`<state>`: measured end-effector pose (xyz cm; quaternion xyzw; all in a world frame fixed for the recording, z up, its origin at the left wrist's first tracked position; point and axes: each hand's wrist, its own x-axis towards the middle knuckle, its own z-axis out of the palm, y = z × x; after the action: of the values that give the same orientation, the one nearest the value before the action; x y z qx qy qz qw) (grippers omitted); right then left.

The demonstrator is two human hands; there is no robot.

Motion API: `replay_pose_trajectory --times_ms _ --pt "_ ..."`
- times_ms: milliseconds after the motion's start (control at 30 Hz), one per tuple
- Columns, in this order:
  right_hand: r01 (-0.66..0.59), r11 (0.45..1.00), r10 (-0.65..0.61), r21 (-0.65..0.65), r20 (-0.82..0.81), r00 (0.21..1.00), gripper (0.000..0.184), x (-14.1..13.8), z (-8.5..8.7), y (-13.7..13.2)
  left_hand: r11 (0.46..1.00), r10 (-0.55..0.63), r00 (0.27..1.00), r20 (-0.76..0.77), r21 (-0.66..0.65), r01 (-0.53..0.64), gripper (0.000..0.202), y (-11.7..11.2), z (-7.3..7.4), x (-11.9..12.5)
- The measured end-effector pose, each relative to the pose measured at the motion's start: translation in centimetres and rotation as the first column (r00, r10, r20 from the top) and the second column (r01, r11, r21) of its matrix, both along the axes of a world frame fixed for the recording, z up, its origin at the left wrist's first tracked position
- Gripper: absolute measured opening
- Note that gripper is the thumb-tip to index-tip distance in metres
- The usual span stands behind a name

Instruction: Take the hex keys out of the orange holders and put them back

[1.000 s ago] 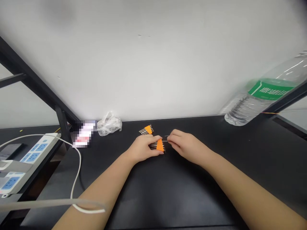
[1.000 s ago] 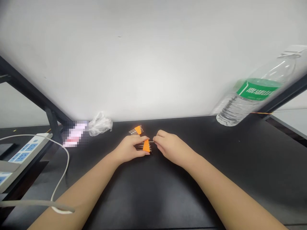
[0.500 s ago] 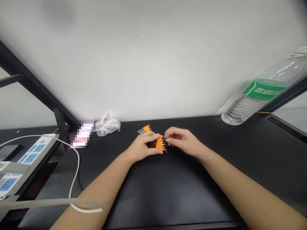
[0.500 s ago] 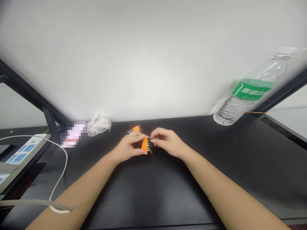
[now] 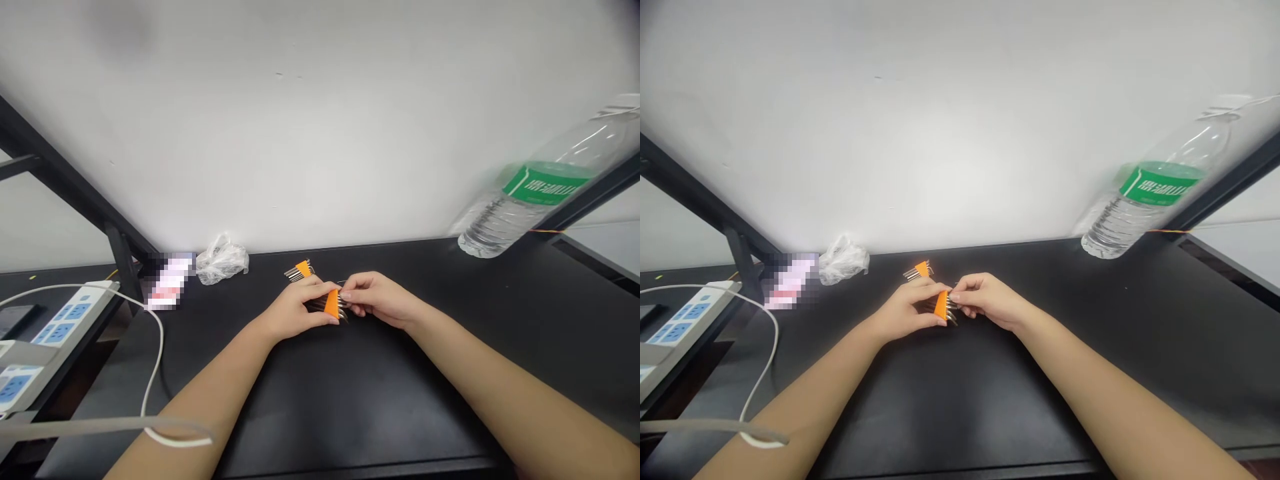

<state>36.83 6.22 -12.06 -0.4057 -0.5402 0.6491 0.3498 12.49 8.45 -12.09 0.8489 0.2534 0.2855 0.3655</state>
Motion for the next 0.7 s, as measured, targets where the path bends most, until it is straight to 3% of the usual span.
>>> replay_pose_trajectory --times_ms 67,100,167,233,267,400,567,633,700 --pt "0.049 0.997 -0.055 0.059 0.097 0.994 0.029 0.3 -0.2 0.2 1.0 0.014 0.999 -0.031 0.01 -0.014 0.056 -0.1 0.1 0.0" --pt "0.117 0.98 -0.145 0.158 0.178 0.973 0.028 0.6 -0.4 0.4 0.999 0.031 0.999 -0.044 0.013 -0.03 0.056 -0.1 0.1 0.0" --pt "0.212 0.868 -0.384 0.449 0.334 0.861 0.024 1.3 -0.8 1.0 0.998 0.069 0.995 -0.068 0.012 -0.069 0.056 -0.1 0.1 0.0" --pt "0.119 0.727 -0.534 0.676 0.448 0.717 0.019 2.1 -1.3 1.8 0.996 0.09 0.992 -0.083 0.01 -0.09 0.057 -0.1 0.0 -0.1" --pt "0.022 0.698 -0.545 0.716 0.512 0.664 0.018 2.5 -1.6 2.1 0.996 0.094 0.992 -0.089 0.01 -0.093 0.057 -0.1 -0.1 -0.1" --pt "-0.287 0.698 -0.476 0.657 0.724 0.499 0.013 2.8 -2.0 2.7 0.996 0.094 0.99 -0.11 0.021 -0.092 0.057 -0.1 -0.2 -0.2" --pt "-0.382 0.755 -0.42 0.533 0.84 0.344 0.011 1.6 -0.8 1.3 0.992 0.116 0.983 -0.141 0.055 -0.11 0.057 -0.1 -0.2 -0.2" --pt "-0.385 0.764 -0.406 0.518 0.85 0.336 0.011 1.3 -0.1 0.5 0.99 0.133 0.98 -0.147 0.07 -0.124 0.056 -0.1 -0.3 -0.2" --pt "-0.385 0.757 -0.388 0.529 0.837 0.387 0.012 1.0 0.5 -0.1 0.988 0.144 0.978 -0.151 0.083 -0.132 0.055 0.0 -0.2 -0.2"
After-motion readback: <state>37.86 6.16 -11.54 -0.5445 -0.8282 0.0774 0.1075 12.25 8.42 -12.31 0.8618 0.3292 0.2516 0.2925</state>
